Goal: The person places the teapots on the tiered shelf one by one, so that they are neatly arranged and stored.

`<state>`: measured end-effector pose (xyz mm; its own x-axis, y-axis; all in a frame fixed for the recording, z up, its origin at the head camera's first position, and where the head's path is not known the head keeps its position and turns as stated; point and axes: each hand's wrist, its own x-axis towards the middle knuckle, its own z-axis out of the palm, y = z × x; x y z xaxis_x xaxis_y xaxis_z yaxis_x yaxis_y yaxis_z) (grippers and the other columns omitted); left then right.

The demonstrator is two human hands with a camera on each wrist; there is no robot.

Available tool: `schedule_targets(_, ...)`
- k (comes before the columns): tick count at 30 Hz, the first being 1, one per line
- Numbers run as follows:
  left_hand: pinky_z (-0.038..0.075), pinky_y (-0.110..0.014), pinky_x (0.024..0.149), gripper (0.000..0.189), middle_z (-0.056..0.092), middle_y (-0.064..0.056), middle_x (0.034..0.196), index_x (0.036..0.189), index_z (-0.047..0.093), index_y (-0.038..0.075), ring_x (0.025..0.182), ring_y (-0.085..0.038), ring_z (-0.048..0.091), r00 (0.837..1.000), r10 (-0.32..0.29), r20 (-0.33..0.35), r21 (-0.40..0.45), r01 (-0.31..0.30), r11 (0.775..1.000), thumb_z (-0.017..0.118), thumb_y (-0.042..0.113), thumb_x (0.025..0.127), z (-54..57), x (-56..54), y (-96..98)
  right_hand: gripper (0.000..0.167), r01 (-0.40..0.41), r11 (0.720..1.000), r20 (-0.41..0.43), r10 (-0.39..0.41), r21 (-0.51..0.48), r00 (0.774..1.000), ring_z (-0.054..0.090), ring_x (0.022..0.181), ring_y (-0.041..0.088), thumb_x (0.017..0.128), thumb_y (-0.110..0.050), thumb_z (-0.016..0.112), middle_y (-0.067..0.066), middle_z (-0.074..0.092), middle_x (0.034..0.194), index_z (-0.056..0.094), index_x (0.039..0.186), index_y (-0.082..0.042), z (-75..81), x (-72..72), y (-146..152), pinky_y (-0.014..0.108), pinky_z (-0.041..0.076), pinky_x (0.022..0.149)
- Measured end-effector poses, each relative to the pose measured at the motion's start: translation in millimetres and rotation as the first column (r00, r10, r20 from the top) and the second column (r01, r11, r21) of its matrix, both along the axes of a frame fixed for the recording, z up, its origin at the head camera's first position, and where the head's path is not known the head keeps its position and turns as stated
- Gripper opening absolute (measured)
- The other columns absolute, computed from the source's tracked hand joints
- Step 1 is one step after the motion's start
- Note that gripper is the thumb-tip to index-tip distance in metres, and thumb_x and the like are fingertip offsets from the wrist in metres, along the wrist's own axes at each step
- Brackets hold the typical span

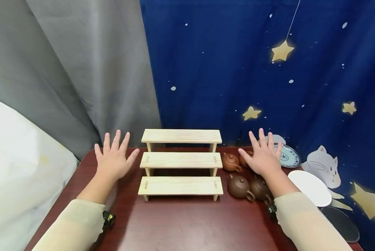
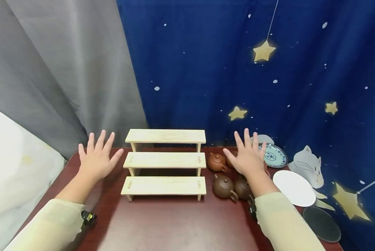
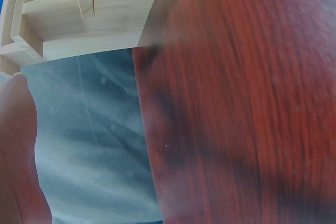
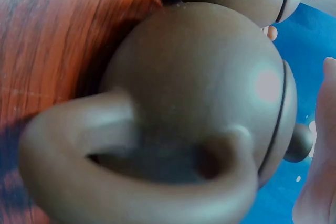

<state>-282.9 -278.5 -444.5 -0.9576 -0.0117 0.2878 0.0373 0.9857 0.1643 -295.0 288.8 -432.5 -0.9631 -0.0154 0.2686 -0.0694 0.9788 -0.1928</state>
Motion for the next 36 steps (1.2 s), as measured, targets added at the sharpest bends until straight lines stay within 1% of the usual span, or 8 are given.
schedule_targets(12,0.0,-0.084,0.121,0.084,0.002,-0.011,0.183,0.174,0.011,0.031,0.166,-0.047,-0.01,0.999,-0.041,-0.03,0.088,0.043,0.995,0.029,0.075,0.105,-3.7,11.4,-3.9,0.097,-0.007,0.999,0.012,0.007,-0.043,1.0,-0.014,0.167,0.043,0.098,-0.086,0.035,0.011,-0.007,0.182,0.006,0.174,-0.033,0.3,8.3,0,0.081,-0.01,0.122)
schedule_targets(17,0.011,-0.084,0.12,0.08,0.011,-0.015,0.181,0.174,0.014,0.026,0.166,-0.051,0.001,0.993,-0.099,-0.058,0.149,0.106,0.983,0.036,0.067,0.108,-3.9,20.6,3.8,0.091,-0.027,0.996,-0.005,0.027,-0.086,1.0,-0.003,0.167,0.046,0.103,-0.079,0.035,0.01,-0.004,0.183,0.008,0.174,-0.029,2.3,18.7,4,0.081,0.001,0.123)
schedule_targets(20,0.016,-0.084,0.118,0.08,0.017,-0.017,0.18,0.174,0.014,0.024,0.165,-0.053,0.007,0.986,-0.151,-0.063,0.222,0.162,0.961,0.041,0.062,0.109,-5.5,24.5,10.6,0.085,-0.061,0.993,-0.029,0.058,-0.106,0.998,0.005,0.166,0.047,0.106,-0.073,0.036,0.012,0.003,0.183,0.013,0.174,-0.026,2.3,26.3,8,0.082,0.007,0.121)
schedule_targets(22,0.015,-0.083,0.12,0.084,0.015,-0.019,0.18,0.174,0.009,0.022,0.165,-0.053,0.006,0.98,-0.198,-0.031,0.31,0.198,0.93,0.044,0.061,0.109,-7.7,26.6,14.0,0.081,-0.086,0.991,-0.055,0.081,-0.107,0.995,0.011,0.165,0.048,0.108,-0.068,0.039,0.014,0.011,0.182,0.02,0.173,-0.023,2.0,31.1,12,0.083,0.012,0.119)
schedule_targets(24,0.014,-0.081,0.122,0.089,0.011,-0.019,0.181,0.174,0.004,0.022,0.165,-0.051,0.005,0.97,-0.241,0.018,0.412,0.212,0.886,0.048,0.061,0.108,-10.2,29.0,16.3,0.077,-0.117,0.986,-0.084,0.107,-0.121,0.991,0.017,0.163,0.049,0.109,-0.062,0.043,0.016,0.019,0.18,0.026,0.171,-0.021,2.0,36.5,16,0.083,0.017,0.118)
schedule_targets(28,0.018,-0.075,0.126,0.099,0.008,-0.019,0.181,0.174,-0.005,0.021,0.166,-0.048,0.009,0.947,-0.304,0.109,0.567,0.192,0.801,0.057,0.058,0.106,-17.6,33.8,17.2,0.07,-0.164,0.973,-0.129,0.144,-0.163,0.981,0.028,0.157,0.053,0.11,-0.053,0.05,0.02,0.031,0.175,0.035,0.167,-0.015,1.7,48.5,25,0.081,0.024,0.116)
schedule_targets(34,0.031,-0.068,0.125,0.093,0.024,-0.022,0.176,0.174,0.004,0.015,0.16,-0.05,0.03,0.905,-0.411,0.106,0.768,0.188,0.612,0.064,0.042,0.107,-30.0,43.2,19.1,0.068,-0.19,0.959,-0.141,0.163,-0.211,0.976,0.033,0.154,0.054,0.11,-0.046,0.054,0.022,0.034,0.173,0.037,0.166,-0.011,0.8,66.8,39,0.079,0.028,0.116)
schedule_targets(36,0.037,-0.058,0.124,0.089,0.027,-0.02,0.176,0.173,0.01,0.015,0.159,-0.047,0.035,0.894,-0.435,0.109,0.796,0.183,0.577,0.065,0.039,0.107,-33.0,46.4,19.5,0.068,-0.195,0.956,-0.145,0.166,-0.22,0.975,0.034,0.153,0.055,0.11,-0.044,0.055,0.024,0.035,0.172,0.038,0.165,-0.009,-0.4,71.4,43,0.077,0.028,0.117)
